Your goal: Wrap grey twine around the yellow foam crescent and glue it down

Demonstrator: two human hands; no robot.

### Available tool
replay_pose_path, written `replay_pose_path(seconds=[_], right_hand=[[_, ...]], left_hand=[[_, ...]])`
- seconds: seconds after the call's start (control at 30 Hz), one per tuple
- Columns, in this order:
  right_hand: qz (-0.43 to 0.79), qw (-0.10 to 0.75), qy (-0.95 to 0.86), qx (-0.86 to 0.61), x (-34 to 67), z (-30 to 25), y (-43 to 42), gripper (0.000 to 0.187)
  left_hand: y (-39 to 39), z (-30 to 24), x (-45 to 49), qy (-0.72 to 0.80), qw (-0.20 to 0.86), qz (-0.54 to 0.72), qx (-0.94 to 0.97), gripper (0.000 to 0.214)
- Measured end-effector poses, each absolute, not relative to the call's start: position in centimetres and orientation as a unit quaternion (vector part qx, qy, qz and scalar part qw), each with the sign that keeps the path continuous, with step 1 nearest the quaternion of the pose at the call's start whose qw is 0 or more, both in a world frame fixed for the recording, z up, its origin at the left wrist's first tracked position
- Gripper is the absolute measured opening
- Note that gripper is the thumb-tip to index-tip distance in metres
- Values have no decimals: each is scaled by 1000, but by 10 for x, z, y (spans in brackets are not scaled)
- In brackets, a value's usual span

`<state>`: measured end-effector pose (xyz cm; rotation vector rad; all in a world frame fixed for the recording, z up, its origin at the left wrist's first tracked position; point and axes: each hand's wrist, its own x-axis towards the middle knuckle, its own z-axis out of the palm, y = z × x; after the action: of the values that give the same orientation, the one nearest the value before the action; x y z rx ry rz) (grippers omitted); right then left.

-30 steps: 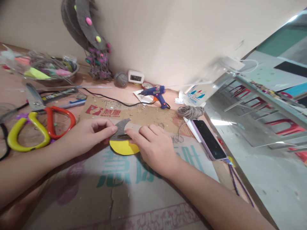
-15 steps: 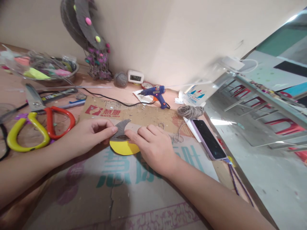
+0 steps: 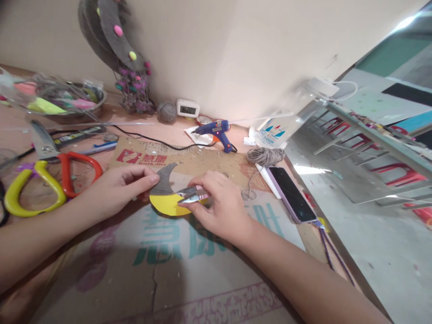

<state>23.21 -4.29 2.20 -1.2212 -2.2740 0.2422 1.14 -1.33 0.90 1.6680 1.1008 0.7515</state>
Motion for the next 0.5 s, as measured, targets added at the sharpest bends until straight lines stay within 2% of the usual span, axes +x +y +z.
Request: replay_pose_path(seconds=[0.1, 0.37, 0.5], right_hand=[[108, 260, -853, -440, 231, 22, -42, 9], [168, 259, -846, -435, 230, 20, -44, 12], [212, 285, -816, -456, 226, 23, -45, 12]], left_hand=[[-14, 10, 12, 462, 494, 308, 669, 33], [-13, 7, 12, 424, 479, 301, 707, 32], [-12, 5, 12, 425, 486, 295, 704, 33]])
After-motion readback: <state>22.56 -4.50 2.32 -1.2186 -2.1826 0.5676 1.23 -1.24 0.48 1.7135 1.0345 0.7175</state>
